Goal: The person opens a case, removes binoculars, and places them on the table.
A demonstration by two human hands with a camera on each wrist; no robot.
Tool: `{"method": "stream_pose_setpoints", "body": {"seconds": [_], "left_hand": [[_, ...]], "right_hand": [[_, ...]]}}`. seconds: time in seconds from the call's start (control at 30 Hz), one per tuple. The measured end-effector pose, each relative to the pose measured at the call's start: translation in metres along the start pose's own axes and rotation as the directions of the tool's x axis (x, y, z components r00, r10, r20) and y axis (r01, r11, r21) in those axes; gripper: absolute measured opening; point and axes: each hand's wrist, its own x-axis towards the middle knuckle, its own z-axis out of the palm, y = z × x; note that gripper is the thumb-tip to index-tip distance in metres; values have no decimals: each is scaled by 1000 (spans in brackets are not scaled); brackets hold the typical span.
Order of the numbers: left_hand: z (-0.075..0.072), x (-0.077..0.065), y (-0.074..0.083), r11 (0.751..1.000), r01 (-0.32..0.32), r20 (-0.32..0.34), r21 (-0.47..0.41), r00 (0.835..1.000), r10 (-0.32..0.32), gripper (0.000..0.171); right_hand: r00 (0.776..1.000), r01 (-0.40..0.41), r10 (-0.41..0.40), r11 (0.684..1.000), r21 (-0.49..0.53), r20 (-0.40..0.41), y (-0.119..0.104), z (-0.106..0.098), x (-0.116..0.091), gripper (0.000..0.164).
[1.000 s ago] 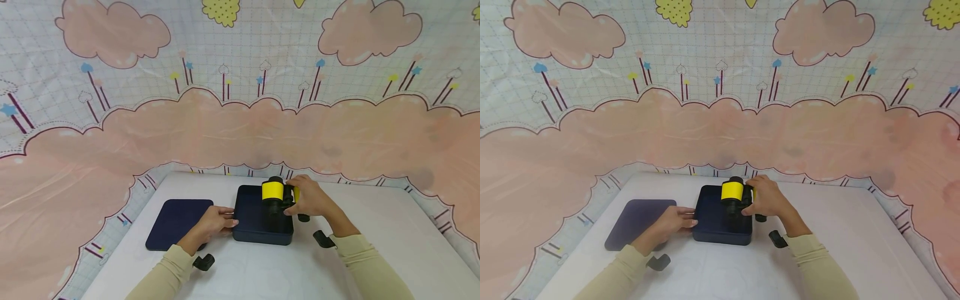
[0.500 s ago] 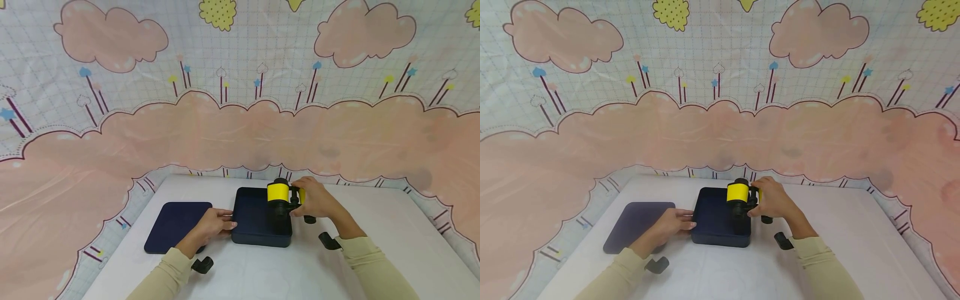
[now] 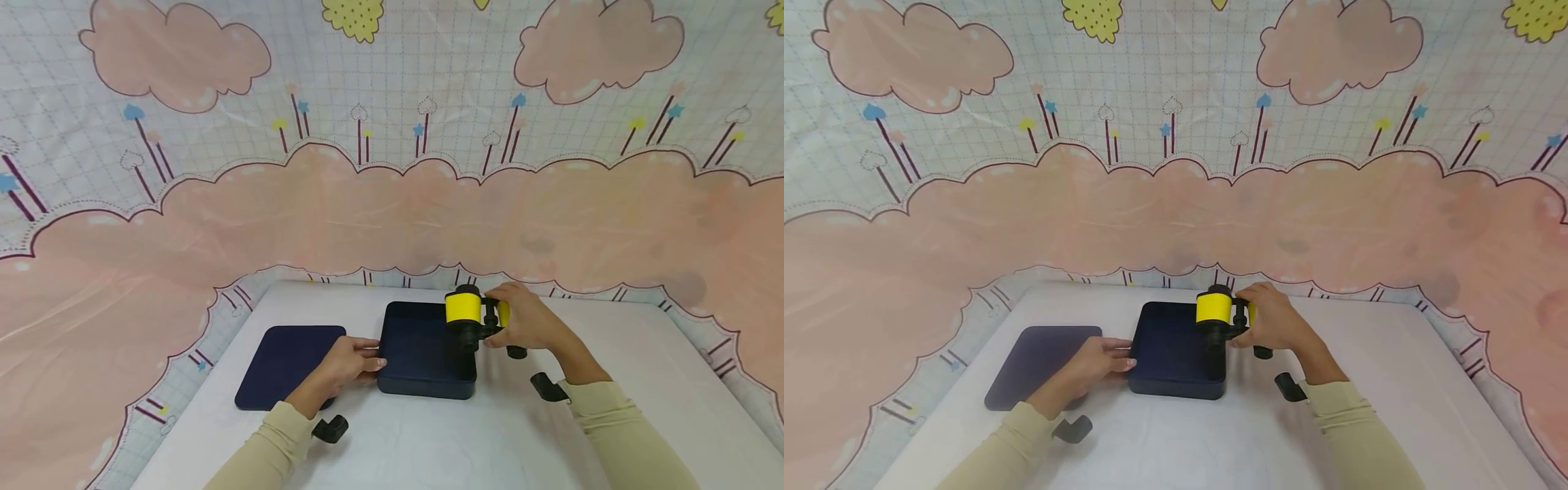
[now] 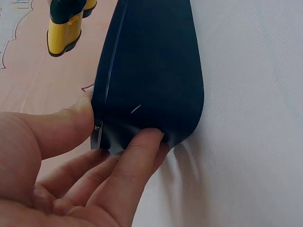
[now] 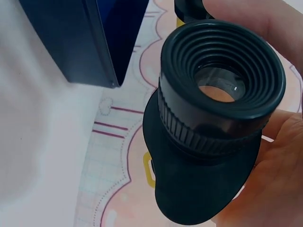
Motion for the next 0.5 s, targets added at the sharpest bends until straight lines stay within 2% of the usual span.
{"method": "stream_pose_setpoints", "body": {"seconds": [0.5], "left_hand": [[0, 0, 0, 1000, -5, 0, 14, 1000, 5, 57]], "right_hand": [[999, -30, 30, 999, -10, 19, 11, -14, -9, 89]]}}
